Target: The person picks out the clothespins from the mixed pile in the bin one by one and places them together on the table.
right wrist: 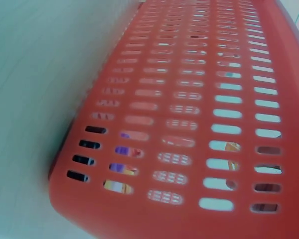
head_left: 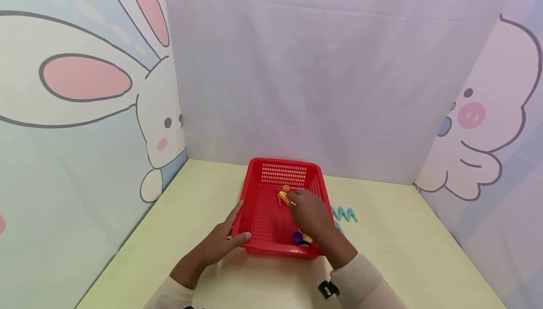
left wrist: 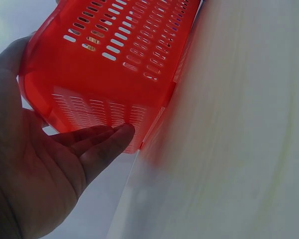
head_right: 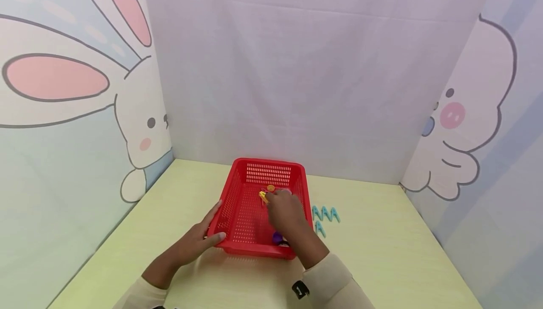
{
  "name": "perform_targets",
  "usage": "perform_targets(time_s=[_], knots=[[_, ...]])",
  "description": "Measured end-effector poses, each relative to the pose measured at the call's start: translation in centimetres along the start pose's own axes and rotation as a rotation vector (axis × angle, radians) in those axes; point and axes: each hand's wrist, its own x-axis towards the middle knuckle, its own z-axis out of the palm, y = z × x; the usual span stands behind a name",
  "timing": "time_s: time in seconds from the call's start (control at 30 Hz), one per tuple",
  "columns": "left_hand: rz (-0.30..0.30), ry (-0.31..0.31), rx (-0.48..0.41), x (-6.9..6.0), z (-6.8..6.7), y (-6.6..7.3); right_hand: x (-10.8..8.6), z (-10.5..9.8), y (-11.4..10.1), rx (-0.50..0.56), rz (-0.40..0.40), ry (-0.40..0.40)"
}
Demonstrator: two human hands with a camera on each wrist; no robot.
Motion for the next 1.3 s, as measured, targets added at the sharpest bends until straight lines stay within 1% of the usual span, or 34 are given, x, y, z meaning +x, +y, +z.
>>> perform_targets(time_s=[0.1,0.23,0.5,0.57,0.67,0.87,0.97,1.03,1.1,1.3], knots=[[0.004,-0.001,-0.001,0.0,0.0,-0.1,-0.5,-0.6,0.1,-0.006,-0.011,0.032],[0.002,0.001,-0.002,-0.1,-0.1,-0.1,-1.1,-1.3,0.5,0.026,-0.015,0.077],[0.006,-0.003,-0.009,-0.2,-0.1,-0.1,-2.2,-2.0,2.2,0.049,-0.025,0.174],[0.010,-0.006,-0.011,-0.2,-0.1,-0.1,-2.5,-2.2,2.8,0.058,-0.024,0.204],[0.013,-0.008,-0.013,-0.2,-0.1,0.0,-3.1,-2.5,3.8,0.064,-0.011,0.273],[0.015,-0.007,-0.017,-0.1,-0.3,0.0,-4.2,-3.0,6.2,0.110,0.051,0.410],[0.013,-0.004,-0.022,-0.1,-0.3,0.0,-4.6,-2.9,7.9,0.121,0.065,0.449],[0.014,-0.006,-0.026,-0.1,-0.3,0.0,-5.0,-2.7,9.0,0.124,0.080,0.444],[0.014,-0.011,-0.031,-0.1,-0.2,-0.1,-5.4,-2.5,9.9,0.126,0.113,0.406],[0.019,-0.015,-0.044,-0.2,-0.2,-0.2,-6.3,-1.7,11.9,0.136,0.213,0.238]])
